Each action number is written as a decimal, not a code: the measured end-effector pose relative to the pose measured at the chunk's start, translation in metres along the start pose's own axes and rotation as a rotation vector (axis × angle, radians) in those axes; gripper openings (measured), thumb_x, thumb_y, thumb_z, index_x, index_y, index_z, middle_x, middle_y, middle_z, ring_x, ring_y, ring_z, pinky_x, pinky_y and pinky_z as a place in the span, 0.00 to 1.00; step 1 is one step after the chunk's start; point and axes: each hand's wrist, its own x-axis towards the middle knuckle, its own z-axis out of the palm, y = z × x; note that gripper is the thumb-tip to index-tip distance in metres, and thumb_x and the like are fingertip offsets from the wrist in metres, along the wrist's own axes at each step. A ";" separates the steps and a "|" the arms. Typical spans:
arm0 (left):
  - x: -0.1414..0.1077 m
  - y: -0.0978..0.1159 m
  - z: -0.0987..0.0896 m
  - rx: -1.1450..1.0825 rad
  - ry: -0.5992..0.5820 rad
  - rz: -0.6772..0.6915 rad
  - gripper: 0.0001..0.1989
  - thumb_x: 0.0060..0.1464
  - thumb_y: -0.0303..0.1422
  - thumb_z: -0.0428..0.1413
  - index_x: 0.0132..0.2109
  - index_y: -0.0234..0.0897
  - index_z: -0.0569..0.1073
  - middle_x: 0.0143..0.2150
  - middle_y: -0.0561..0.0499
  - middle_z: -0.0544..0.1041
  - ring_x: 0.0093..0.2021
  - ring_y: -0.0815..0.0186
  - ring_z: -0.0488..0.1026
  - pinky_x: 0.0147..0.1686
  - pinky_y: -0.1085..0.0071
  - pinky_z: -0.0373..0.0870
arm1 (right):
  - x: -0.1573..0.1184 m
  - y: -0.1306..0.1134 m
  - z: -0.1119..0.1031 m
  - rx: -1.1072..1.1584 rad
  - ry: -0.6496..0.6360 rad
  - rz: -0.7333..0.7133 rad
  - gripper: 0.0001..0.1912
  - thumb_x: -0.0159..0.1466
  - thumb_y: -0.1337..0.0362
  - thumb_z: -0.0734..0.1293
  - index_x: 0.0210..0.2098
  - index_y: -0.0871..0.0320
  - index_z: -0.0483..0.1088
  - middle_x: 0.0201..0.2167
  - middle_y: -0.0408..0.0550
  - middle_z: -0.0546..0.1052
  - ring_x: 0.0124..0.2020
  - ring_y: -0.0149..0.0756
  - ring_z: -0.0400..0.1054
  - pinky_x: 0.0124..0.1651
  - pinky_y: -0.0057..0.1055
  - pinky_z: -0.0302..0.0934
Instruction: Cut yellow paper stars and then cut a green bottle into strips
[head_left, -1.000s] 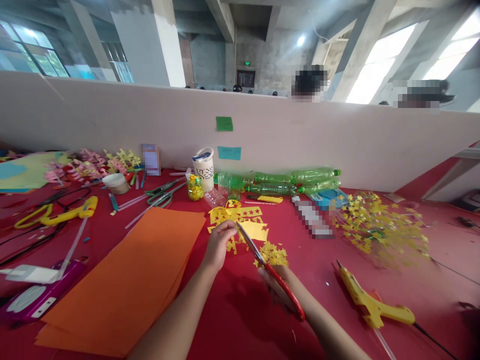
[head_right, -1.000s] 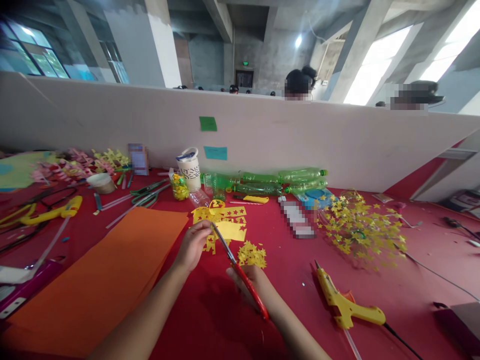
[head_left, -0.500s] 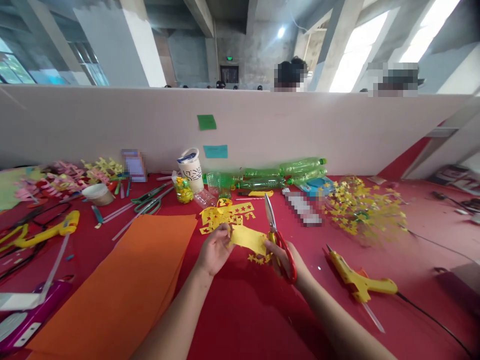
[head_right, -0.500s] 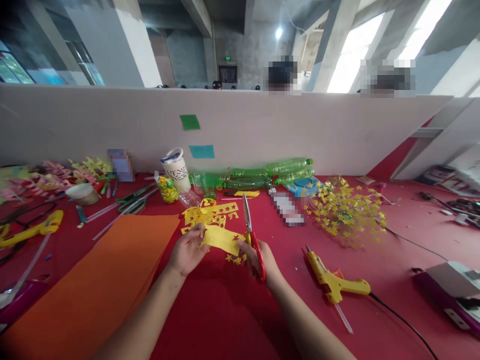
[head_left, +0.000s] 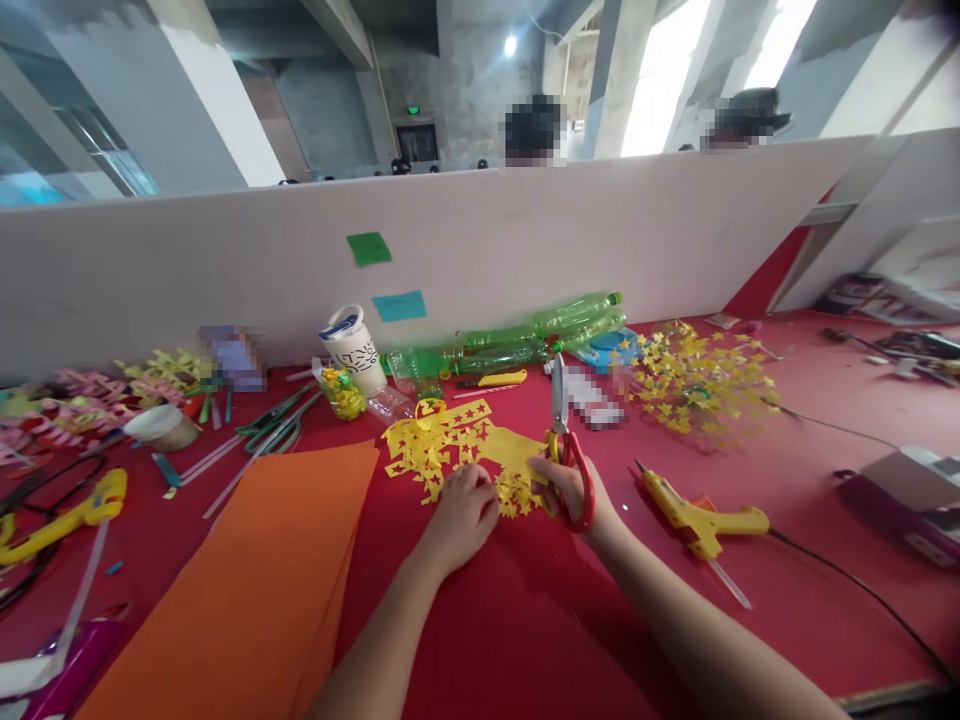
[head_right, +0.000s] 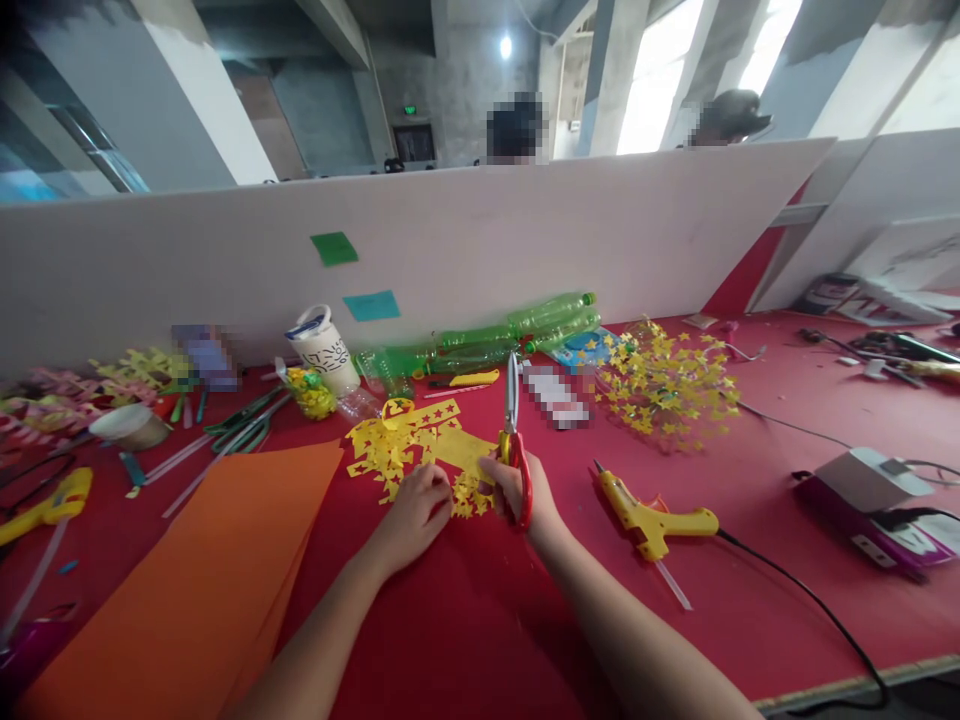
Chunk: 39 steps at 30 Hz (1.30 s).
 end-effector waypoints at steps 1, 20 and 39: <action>-0.001 0.001 0.003 0.068 -0.019 0.002 0.08 0.58 0.31 0.48 0.33 0.39 0.71 0.41 0.47 0.68 0.44 0.58 0.66 0.48 0.58 0.63 | -0.001 0.000 0.001 -0.013 -0.014 0.008 0.11 0.55 0.57 0.68 0.28 0.57 0.64 0.14 0.40 0.71 0.09 0.25 0.56 0.13 0.23 0.48; -0.001 -0.008 0.016 -1.189 0.366 -0.713 0.17 0.42 0.42 0.66 0.33 0.33 0.76 0.29 0.47 0.80 0.32 0.61 0.76 0.36 0.67 0.70 | -0.018 -0.006 0.019 -0.273 -0.096 0.060 0.09 0.55 0.60 0.67 0.25 0.57 0.63 0.12 0.37 0.67 0.09 0.26 0.56 0.13 0.23 0.48; -0.005 0.001 0.002 -1.018 0.035 -0.471 0.20 0.54 0.45 0.56 0.20 0.39 0.73 0.21 0.52 0.70 0.27 0.66 0.66 0.33 0.71 0.63 | -0.018 -0.001 0.017 -0.296 -0.220 0.013 0.09 0.56 0.60 0.66 0.26 0.57 0.63 0.17 0.38 0.72 0.11 0.24 0.56 0.12 0.20 0.49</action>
